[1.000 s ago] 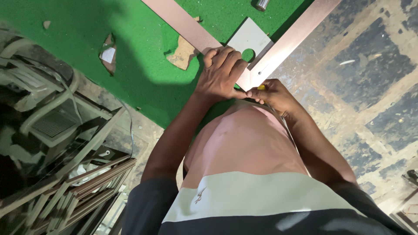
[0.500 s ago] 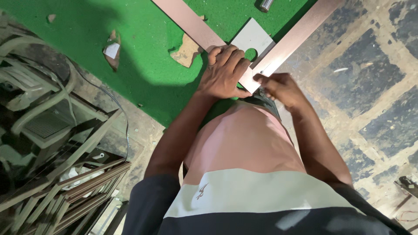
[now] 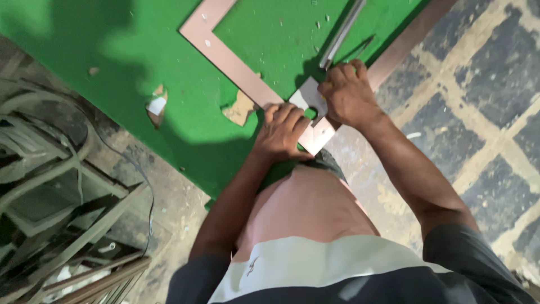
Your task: The person assembles a rectangular metal frame on a green workbench. They use a white square template to align the corners and insert screws to join the frame pieces. The person uses a screwdriver and a metal rod to tighten the screws at each corner.
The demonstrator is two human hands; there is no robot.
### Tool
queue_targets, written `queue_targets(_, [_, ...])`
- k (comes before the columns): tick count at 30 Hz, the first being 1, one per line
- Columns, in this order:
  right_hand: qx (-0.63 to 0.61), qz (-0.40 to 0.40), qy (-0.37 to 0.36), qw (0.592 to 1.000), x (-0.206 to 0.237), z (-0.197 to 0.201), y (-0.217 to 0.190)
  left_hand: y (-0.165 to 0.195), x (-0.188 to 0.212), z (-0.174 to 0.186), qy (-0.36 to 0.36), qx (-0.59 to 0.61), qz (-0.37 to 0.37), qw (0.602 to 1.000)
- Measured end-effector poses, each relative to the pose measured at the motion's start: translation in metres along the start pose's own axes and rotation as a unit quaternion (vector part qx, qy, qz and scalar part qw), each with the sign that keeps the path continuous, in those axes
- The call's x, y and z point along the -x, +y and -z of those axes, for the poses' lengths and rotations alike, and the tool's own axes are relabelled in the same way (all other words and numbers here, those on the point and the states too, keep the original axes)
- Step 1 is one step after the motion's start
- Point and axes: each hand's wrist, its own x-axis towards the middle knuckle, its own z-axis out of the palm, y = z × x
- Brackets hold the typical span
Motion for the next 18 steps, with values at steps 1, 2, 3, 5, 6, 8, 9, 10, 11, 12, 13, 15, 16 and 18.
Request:
queue_targets(1, [0.038,0.013,0.015,0.999,-0.007,-0.001,0.001,0.001,-0.001,0.002,0.007,0.009,0.004,1.0])
queue_targets(2, [0.03,0.014,0.028,0.999,-0.012,-0.001,0.003,0.001,-0.002,0.004,0.014,0.016,0.007,1.0])
queue_targets(3, [0.022,0.014,0.04,0.999,-0.017,0.0,0.006,0.002,-0.004,0.006,0.019,0.011,0.004,1.0])
queue_targets(5, [-0.011,-0.012,0.034,0.999,-0.03,0.004,0.015,0.003,-0.006,0.01,0.027,0.007,0.0,1.0])
queue_targets(6, [-0.037,-0.037,0.018,0.998,-0.039,0.007,0.021,0.004,-0.007,0.012,0.029,0.003,-0.005,1.0])
queue_targets(8, [-0.075,-0.087,0.016,0.993,-0.061,0.012,0.032,0.005,-0.008,0.014,0.031,-0.007,-0.012,0.999])
queue_targets(9, [-0.087,-0.114,0.03,0.989,-0.076,0.013,0.038,0.006,-0.008,0.014,0.022,-0.014,-0.004,1.0])
queue_targets(10, [-0.1,-0.14,0.045,0.984,-0.092,0.016,0.043,0.007,-0.009,0.014,0.012,-0.021,0.004,1.0])
queue_targets(11, [-0.093,-0.146,0.059,0.983,-0.107,0.017,0.046,0.007,-0.008,0.013,0.001,-0.028,0.013,1.0])
queue_targets(12, [-0.088,-0.153,0.072,0.982,-0.123,0.019,0.049,0.008,-0.008,0.012,-0.001,-0.026,0.018,0.999])
queue_targets(13, [-0.083,-0.159,0.085,0.98,-0.135,0.021,0.051,0.007,-0.008,0.011,-0.003,-0.024,0.023,0.999])
queue_targets(15, [-0.09,-0.207,0.002,0.974,-0.156,0.023,0.052,0.006,-0.007,0.009,0.001,-0.018,0.025,1.0])
queue_targets(16, [-0.093,-0.23,-0.041,0.968,-0.163,0.024,0.052,0.006,-0.006,0.009,0.008,-0.012,0.022,1.0])
queue_targets(18, [-0.079,-0.232,-0.038,0.969,-0.171,0.023,0.049,0.005,-0.005,0.007,0.011,-0.008,0.022,1.0])
